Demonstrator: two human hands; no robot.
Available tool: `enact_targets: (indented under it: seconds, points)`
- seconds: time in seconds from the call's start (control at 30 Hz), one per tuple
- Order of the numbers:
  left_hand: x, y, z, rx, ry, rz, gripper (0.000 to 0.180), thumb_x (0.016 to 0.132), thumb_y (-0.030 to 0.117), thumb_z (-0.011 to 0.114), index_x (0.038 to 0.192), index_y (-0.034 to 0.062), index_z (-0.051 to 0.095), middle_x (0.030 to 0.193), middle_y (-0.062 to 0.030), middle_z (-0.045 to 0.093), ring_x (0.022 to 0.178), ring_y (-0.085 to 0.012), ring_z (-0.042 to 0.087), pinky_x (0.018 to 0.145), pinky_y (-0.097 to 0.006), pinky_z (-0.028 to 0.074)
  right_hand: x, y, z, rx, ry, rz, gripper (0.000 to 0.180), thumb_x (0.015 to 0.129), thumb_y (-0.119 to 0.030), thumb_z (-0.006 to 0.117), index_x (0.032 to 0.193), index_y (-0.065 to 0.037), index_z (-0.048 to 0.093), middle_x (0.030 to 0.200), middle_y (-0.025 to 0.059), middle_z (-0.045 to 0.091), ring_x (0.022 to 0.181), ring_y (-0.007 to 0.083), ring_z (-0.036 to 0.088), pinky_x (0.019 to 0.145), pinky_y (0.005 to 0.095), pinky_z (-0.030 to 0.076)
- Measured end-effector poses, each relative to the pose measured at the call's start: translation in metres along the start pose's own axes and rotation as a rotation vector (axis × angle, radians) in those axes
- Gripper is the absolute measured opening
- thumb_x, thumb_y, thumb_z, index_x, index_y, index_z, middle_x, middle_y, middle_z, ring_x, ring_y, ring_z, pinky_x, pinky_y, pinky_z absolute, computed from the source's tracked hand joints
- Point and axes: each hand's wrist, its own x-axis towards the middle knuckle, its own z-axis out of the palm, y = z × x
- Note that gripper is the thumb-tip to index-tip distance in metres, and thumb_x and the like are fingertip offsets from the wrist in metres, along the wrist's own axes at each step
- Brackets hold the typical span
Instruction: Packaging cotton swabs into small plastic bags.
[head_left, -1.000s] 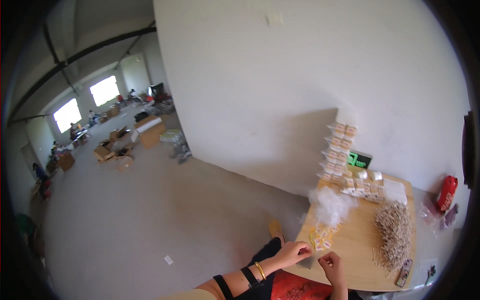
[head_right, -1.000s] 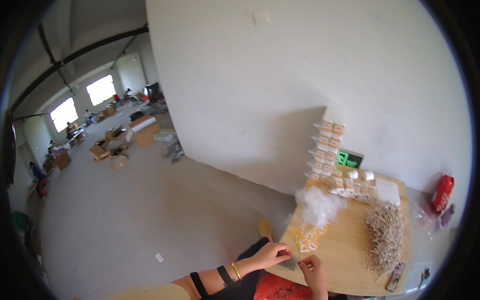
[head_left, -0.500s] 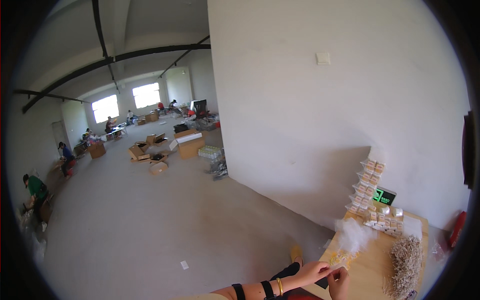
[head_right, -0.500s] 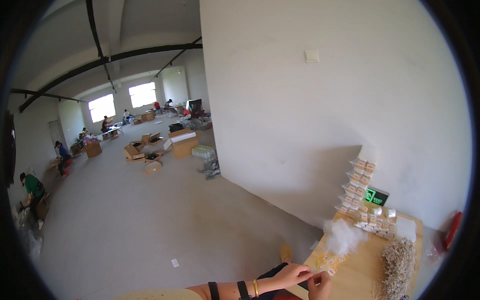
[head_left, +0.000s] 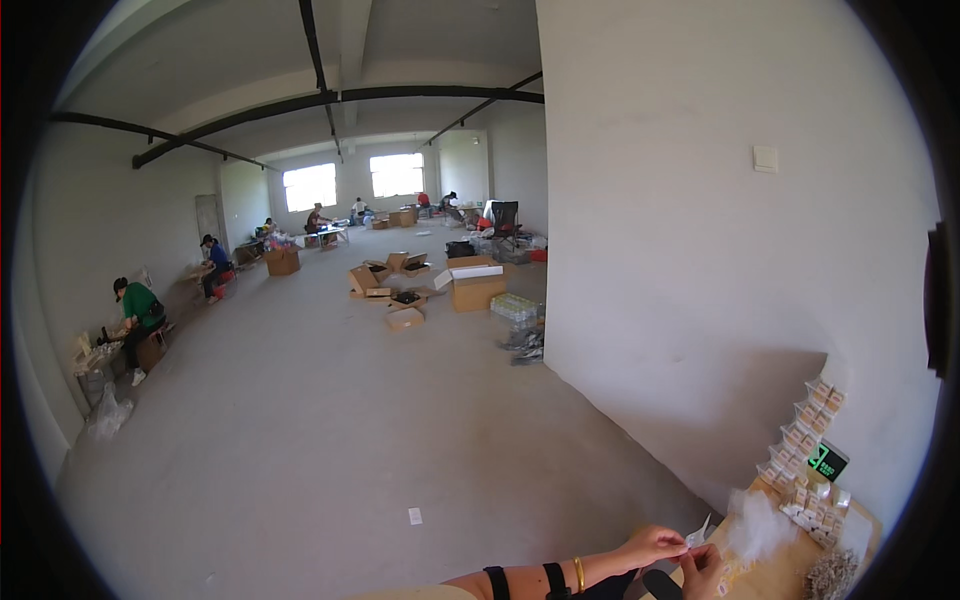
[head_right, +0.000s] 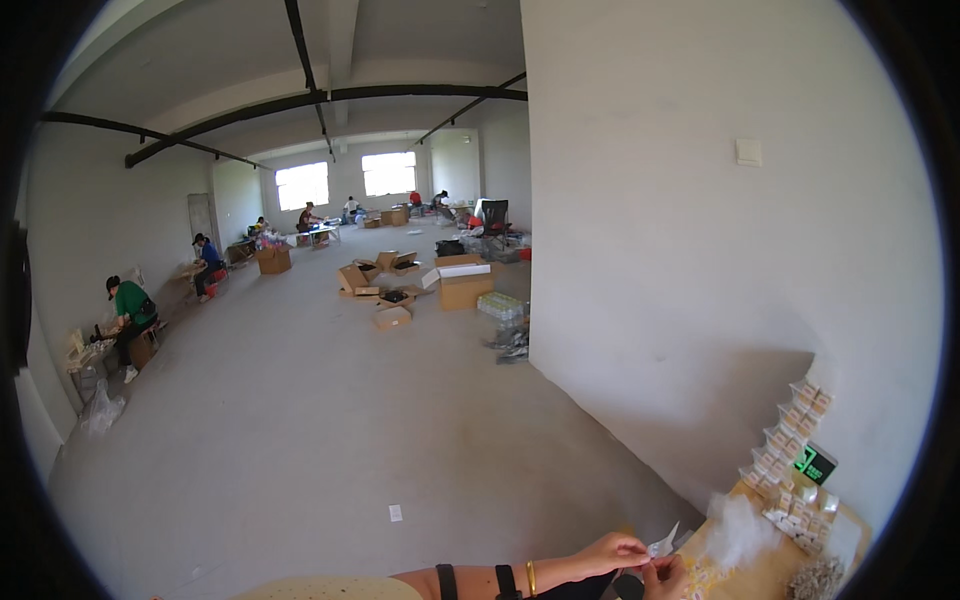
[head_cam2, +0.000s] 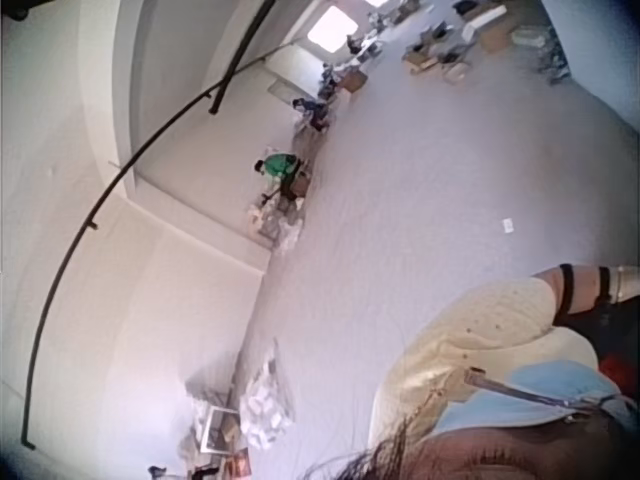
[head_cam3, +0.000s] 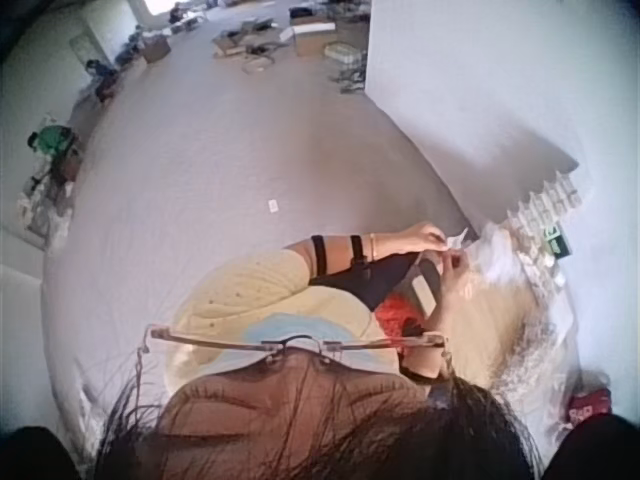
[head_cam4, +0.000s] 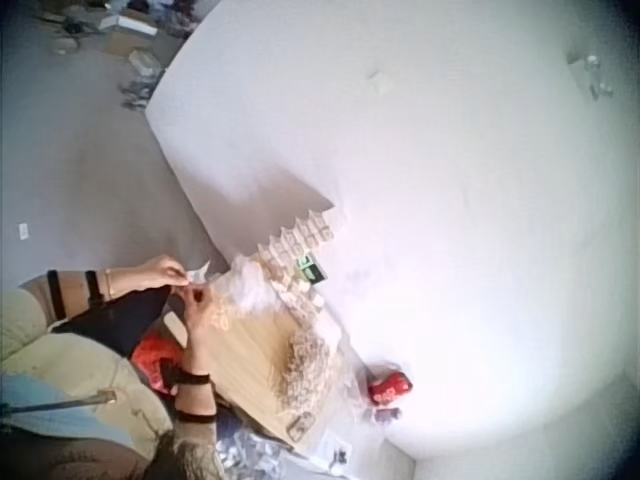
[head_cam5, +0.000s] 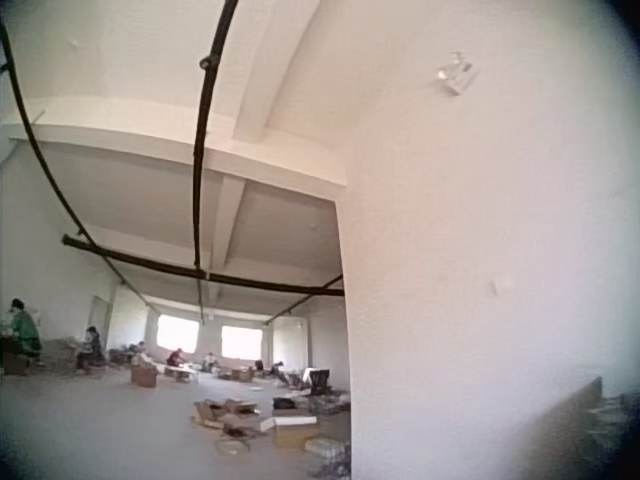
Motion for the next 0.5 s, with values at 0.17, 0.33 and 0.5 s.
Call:
enact_targets:
  seconds: [0.17,0.33,0.5]
  points:
    - [0.004,-0.026,-0.018,-0.071,0.050,0.030,0.031,0.103,0.030,0.066,0.109,-0.0001,0.072,0.095,-0.0016,0.072,0.088,-0.0088,0.067,0.076,-0.026,0.053,0.005,-0.013,0.015,-0.034,-0.070,0.020,0.016,0.097,-0.015,0.072,0.099,0.000,0.069,0.087,0.0055,0.070,0.080,0.0150,0.063,0.074,0.0312,0.052]
    - [-0.013,0.019,0.004,0.600,0.267,0.070,0.023,0.092,0.021,0.070,0.082,0.0016,0.065,0.081,-0.0089,0.071,0.071,-0.0233,0.070,0.068,-0.033,0.053,0.001,0.013,0.004,-0.033,0.020,0.051,0.013,0.096,-0.015,0.072,0.098,-0.002,0.070,0.086,0.0039,0.069,0.080,0.0146,0.062,0.074,0.0307,0.052]
    - [-0.019,0.009,0.000,0.903,0.242,0.276,0.039,0.085,0.029,0.078,0.110,0.0043,0.059,0.107,-0.0140,0.070,0.096,-0.0340,0.069,0.087,-0.045,0.049,-0.001,0.015,-0.004,-0.132,0.085,0.025,0.009,0.097,-0.013,0.071,0.098,-0.005,0.069,0.086,0.0005,0.066,0.080,0.0125,0.060,0.074,0.0278,0.050]
